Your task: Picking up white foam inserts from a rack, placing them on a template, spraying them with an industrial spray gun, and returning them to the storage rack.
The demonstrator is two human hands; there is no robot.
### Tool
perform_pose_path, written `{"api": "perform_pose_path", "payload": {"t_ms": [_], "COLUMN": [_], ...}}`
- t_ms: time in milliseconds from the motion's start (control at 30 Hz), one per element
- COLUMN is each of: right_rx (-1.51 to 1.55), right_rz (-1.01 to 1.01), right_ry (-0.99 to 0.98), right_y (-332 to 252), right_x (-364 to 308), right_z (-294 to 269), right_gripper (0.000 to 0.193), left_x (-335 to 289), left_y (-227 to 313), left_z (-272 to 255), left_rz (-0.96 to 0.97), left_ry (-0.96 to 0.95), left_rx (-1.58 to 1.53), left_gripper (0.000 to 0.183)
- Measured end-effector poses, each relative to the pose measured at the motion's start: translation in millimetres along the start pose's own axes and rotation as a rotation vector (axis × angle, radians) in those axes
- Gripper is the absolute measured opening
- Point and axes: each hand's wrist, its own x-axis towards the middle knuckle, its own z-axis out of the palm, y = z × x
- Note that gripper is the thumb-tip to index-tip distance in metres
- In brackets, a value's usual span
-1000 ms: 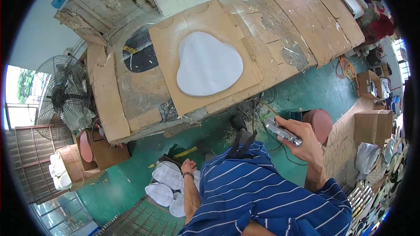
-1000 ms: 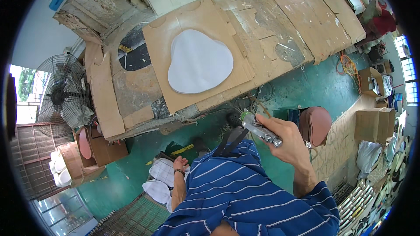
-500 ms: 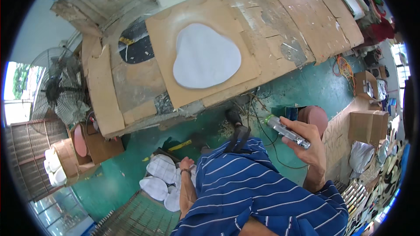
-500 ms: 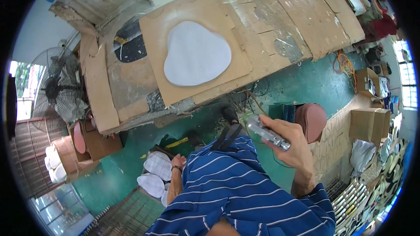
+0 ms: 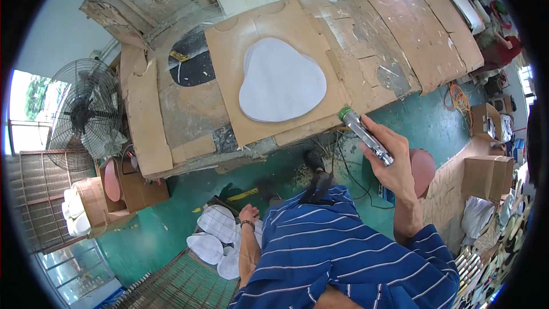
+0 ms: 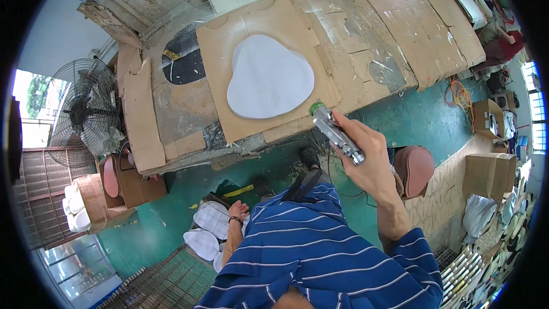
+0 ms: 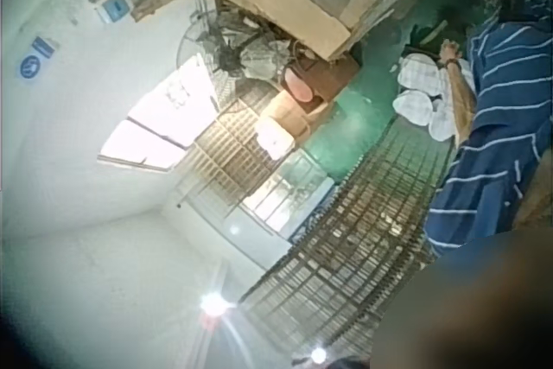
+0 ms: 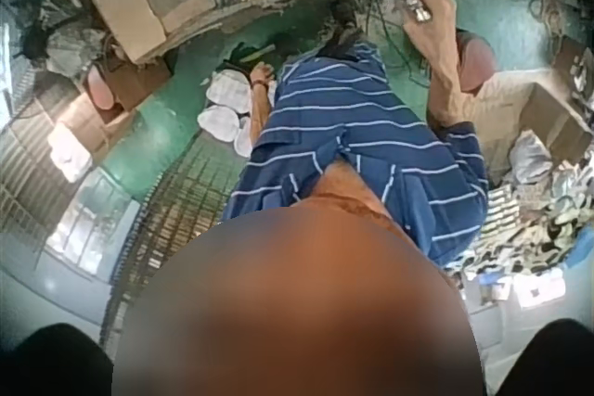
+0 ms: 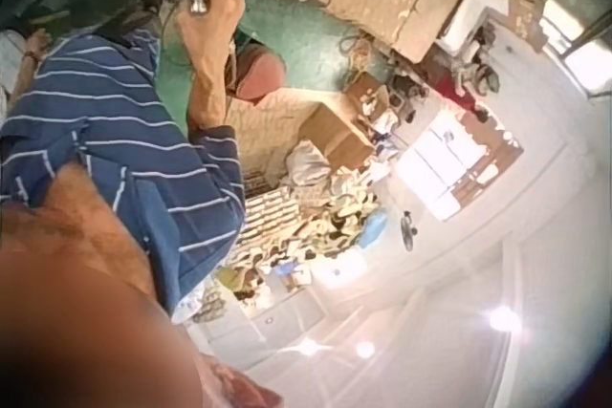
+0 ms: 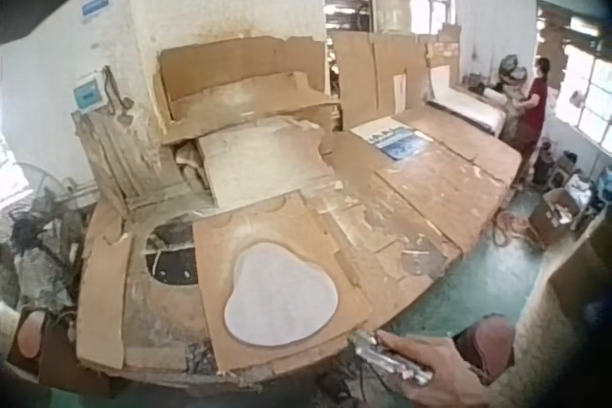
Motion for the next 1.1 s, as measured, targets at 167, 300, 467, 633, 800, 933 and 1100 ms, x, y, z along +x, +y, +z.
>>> {"api": "perform_pose_path", "payload": {"t_ms": [167,300,467,633,800,933,1100], "right_rx": [-0.048,-0.105,-0.116,0.018,0.059,0.078,-0.035], "right_rz": [0.027,0.156,0.157,0.084,0.054,0.057,0.115], "right_ry": [0.067,-0.004,-0.095,-0.091,-0.105,-0.228,-0.014], "right_y": [8,7,0,-5,-8,-7,-6], "right_x": [-13,-28,-38,-35,-35,-38,-40], "right_z": [-8,-21,-30,-22,-20,-23,-31], "right_gripper": [0.059,0.06,0.061,0.074,0.07,0.068,0.062], "left_x": [-3,-3,2,6,5,4,2], "left_y": [-15,-13,2,29,39,32,13], "left_z": [-4,0,11,23,30,30,24], "left_rz": [-0.093,-0.093,-0.056,-0.017,0.035,0.044,-0.057], "left_ry": [0.06,0.055,-0.014,-0.004,-0.025,-0.05,-0.004], "left_rx": [0.147,0.168,0.099,0.16,0.142,0.14,0.16], "left_gripper": [0.028,0.025,0.027,0.031,0.031,0.029,0.028]}}
